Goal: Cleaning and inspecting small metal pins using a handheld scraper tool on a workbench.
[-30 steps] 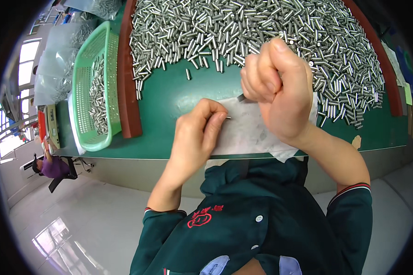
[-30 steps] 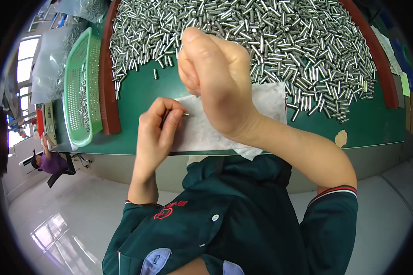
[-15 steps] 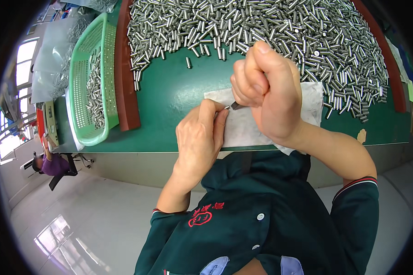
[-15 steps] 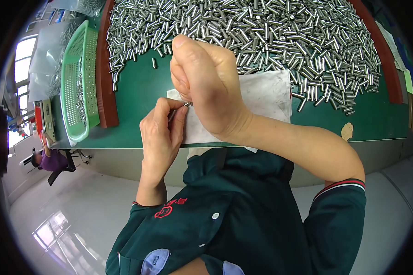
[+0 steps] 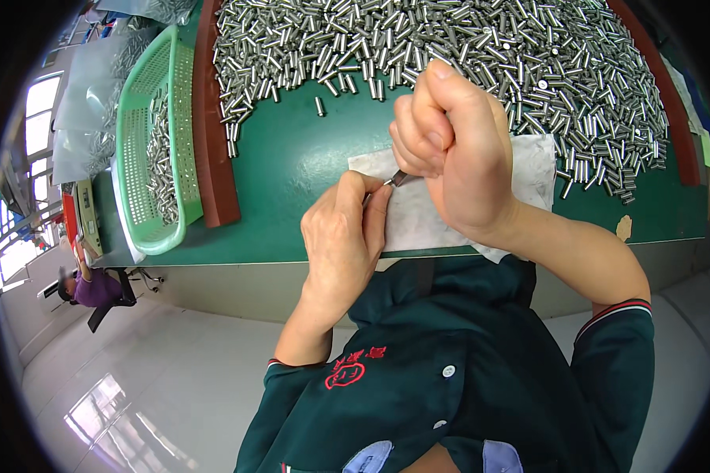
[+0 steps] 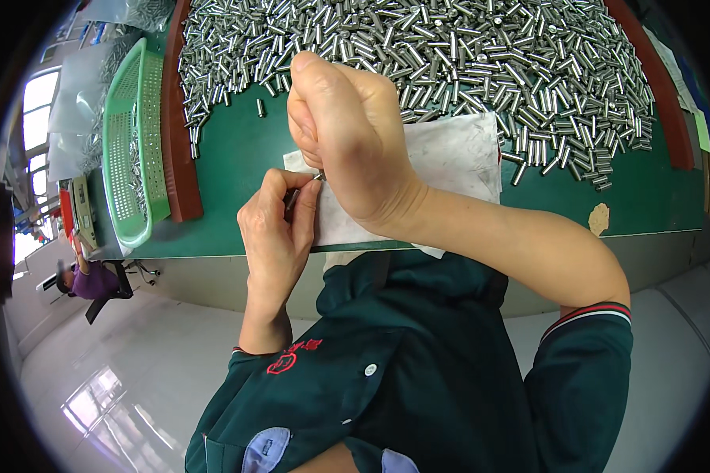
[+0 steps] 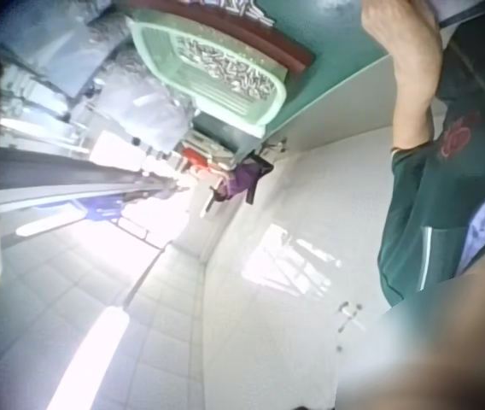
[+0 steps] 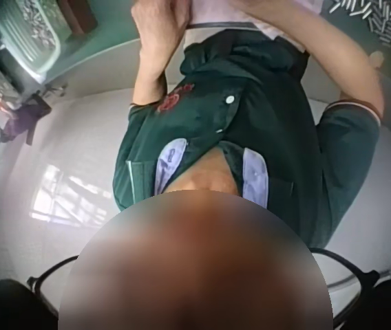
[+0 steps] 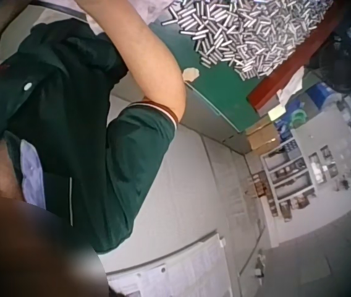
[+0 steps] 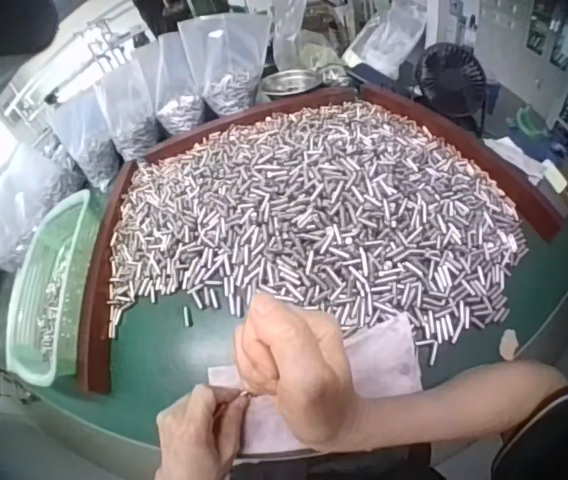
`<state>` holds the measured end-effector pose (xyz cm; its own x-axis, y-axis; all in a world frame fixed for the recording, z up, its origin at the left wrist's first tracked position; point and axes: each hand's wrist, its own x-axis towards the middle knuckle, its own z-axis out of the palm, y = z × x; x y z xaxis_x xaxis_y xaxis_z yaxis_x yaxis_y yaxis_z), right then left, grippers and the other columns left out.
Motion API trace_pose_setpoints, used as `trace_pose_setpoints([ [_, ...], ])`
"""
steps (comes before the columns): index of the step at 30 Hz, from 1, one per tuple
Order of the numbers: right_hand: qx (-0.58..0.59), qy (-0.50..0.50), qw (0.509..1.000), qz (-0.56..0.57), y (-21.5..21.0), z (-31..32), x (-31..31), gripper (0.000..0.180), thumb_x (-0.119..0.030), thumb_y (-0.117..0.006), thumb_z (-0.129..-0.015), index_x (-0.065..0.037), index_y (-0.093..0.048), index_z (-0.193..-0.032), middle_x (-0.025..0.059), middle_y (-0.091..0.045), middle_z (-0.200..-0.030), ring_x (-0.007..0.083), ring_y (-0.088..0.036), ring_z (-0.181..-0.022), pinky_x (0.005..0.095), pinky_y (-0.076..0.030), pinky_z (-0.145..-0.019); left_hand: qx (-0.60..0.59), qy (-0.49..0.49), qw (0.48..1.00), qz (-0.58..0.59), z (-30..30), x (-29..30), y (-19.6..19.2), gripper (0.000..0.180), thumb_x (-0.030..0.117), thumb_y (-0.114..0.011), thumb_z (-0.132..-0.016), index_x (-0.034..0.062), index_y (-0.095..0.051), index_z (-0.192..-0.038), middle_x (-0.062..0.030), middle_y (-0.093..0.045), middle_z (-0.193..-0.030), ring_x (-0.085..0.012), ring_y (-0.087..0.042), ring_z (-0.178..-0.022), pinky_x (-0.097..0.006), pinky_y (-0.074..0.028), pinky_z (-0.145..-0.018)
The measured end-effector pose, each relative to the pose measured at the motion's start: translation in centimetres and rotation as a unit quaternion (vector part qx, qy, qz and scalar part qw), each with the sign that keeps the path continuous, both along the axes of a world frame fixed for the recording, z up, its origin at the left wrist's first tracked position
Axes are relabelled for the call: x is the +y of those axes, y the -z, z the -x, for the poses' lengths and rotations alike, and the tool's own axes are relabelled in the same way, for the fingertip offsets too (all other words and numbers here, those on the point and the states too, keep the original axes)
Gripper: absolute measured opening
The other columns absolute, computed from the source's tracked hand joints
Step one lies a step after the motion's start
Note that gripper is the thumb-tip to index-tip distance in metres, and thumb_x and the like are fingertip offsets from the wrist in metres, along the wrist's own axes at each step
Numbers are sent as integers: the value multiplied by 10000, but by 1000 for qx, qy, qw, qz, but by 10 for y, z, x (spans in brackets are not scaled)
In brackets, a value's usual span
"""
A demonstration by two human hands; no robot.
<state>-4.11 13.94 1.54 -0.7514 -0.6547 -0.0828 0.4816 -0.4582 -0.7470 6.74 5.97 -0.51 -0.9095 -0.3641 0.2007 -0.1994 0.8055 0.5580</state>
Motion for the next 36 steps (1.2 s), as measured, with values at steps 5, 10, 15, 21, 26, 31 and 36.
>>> trace_pose_setpoints([
  [5, -1, 2, 1000, -1, 1, 0, 0, 385, -253, -307, -874, -111, -279, -518, -10, -267, -424, 66, -157, -390, 224, -164, -377, 7, -10, 1000, -16, 0, 1, 1, 127, 9, -607, -710, 10, -480, -699, -110, -481, -524, -256, -476, -453, -328, -373, -436],
  [10, 11, 5, 1000, -9, 1, -2, -2, 395, -268, -306, -880, -108, -281, -520, -13, -265, -430, 65, -161, -397, 221, -165, -382, 29, -12, 999, -16, -1, 2, 2, 116, -4, -606, -704, 5, -490, -691, -111, -477, -523, -255, -470, -452, -326, -370, -435],
  [15, 78, 37, 996, -15, 5, -9, -5, 388, -245, -315, -887, -94, -286, -530, -16, -263, -443, 61, -181, -409, 220, -177, -387, 42, -15, 999, -11, 0, 5, 3, 108, -14, -603, -698, 4, -497, -687, -114, -486, -540, -262, -478, -468, -331, -374, -440],
  [21, 143, 46, 988, 20, 4, -15, -6, 356, -160, -334, -887, -73, -289, -545, -27, -261, -475, 58, -220, -435, 219, -199, -402, 33, -4, 999, -12, 0, 5, 2, 101, -13, -592, -702, 3, -493, -687, -124, -499, -560, -281, -498, -499, -343, -385, -454],
  [26, 46, 15, 999, 9, 4, 3, -5, 380, -217, -319, -888, -101, -291, -527, -24, -275, -443, 61, -202, -394, 219, -176, -379, 34, -14, 999, 4, 0, 5, 6, 89, 2, -586, -716, 6, -498, -709, -132, -504, -570, -286, -504, -508, -344, -394, -468],
  [31, 22, 23, 998, 49, -10, 16, 2, 380, -253, -284, -890, -122, -259, -534, -31, -236, -428, 68, -159, -376, 230, -153, -373, 62, -40, 979, -191, -6, -5, -1, 61, 33, -552, -777, 6, -498, -767, -67, -492, -593, -143, -444, -497, -248, -353, -460],
  [36, 10, 29, 997, 64, -6, 26, 9, 367, -249, -287, -890, -127, -259, -545, -31, -234, -430, 68, -156, -375, 234, -151, -375, 79, 76, 703, -703, -3, -34, -1, 105, 114, -496, -850, 30, -481, -911, -58, -506, -776, -36, -267, -492, -182, -240, -457],
])
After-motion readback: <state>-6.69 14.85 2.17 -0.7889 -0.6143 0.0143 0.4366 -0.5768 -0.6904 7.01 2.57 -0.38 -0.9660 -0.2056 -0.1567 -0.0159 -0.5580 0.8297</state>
